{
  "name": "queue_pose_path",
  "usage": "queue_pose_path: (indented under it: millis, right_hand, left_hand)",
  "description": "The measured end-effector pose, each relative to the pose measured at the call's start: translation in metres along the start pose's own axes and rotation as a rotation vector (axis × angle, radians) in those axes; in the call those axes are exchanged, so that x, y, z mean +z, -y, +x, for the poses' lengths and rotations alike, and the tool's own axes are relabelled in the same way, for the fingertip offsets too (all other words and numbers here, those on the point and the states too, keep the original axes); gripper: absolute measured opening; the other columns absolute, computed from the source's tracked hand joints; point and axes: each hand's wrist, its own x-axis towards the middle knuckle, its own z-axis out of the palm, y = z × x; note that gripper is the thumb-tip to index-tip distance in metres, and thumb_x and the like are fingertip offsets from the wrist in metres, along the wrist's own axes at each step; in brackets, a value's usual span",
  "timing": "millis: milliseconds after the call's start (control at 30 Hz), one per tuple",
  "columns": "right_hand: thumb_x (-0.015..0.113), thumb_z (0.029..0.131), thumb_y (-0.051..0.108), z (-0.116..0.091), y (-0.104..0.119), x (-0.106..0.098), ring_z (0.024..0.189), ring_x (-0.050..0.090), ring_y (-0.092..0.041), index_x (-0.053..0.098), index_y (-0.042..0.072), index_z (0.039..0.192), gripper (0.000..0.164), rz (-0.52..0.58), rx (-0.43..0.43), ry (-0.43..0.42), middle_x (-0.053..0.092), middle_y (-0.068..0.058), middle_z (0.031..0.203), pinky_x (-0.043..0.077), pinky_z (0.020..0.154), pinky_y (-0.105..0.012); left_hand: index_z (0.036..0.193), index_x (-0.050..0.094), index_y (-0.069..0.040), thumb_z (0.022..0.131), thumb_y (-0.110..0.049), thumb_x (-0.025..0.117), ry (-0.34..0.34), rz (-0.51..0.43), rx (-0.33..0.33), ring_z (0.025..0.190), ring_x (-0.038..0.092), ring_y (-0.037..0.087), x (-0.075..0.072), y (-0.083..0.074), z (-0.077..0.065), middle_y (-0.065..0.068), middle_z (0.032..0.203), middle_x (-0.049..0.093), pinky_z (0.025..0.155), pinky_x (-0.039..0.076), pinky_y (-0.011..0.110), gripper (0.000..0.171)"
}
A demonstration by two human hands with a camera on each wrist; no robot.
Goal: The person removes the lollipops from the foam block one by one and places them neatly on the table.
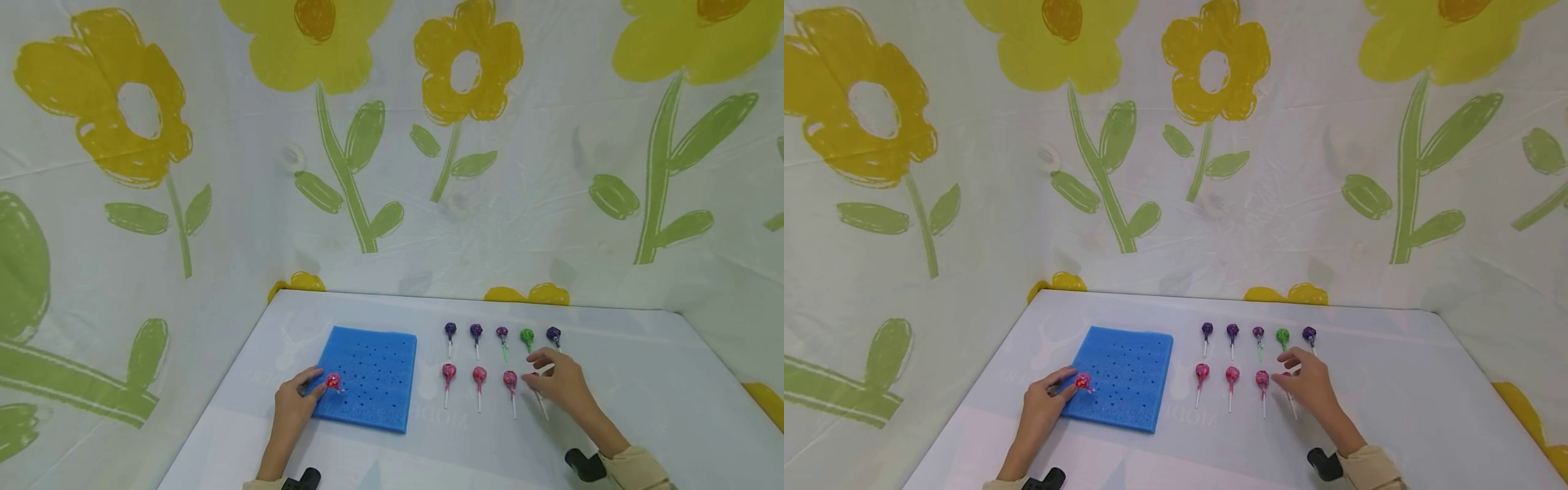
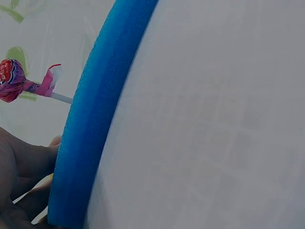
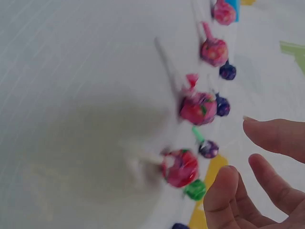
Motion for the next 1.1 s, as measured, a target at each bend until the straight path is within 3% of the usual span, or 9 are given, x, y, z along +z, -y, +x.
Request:
queue_pose_path:
  millis: [467,767,1100]
  right_hand:
    - [0.076,0.079,0.013,-0.006,0.054,0.023,0.081,0.056,-0.019,0.063,0.004,0.103,0.028,0.130,-0.106,0.057,0.063,-0.011,0.099,0.053,0.060,-0.023]
    - [0.076,0.078,0.008,-0.007,0.081,0.050,0.077,0.056,-0.015,0.064,0.009,0.097,0.022,0.213,-0.175,0.102,0.063,-0.008,0.094,0.052,0.061,-0.020]
    - [0.076,0.079,0.010,-0.005,0.107,0.075,0.079,0.058,-0.017,0.063,0.012,0.096,0.022,0.277,-0.323,0.182,0.062,-0.004,0.094,0.053,0.064,-0.023]
  left_hand:
    - [0.111,0.068,0.002,0.082,-0.001,0.070,0.002,-0.001,0.005,0.119,0.051,0.041,0.000,0.002,0.002,0.022,0.120,0.061,0.098,0.042,0.051,0.029]
    - [0.112,0.068,-0.001,0.081,-0.001,0.071,0.014,0.001,-0.038,0.123,0.048,0.040,-0.002,0.004,-0.001,0.020,0.122,0.061,0.102,0.038,0.051,0.031]
    - [0.112,0.069,-0.002,0.081,-0.002,0.071,0.013,0.015,-0.034,0.122,0.048,0.040,0.000,0.005,0.003,0.019,0.122,0.061,0.101,0.039,0.051,0.031]
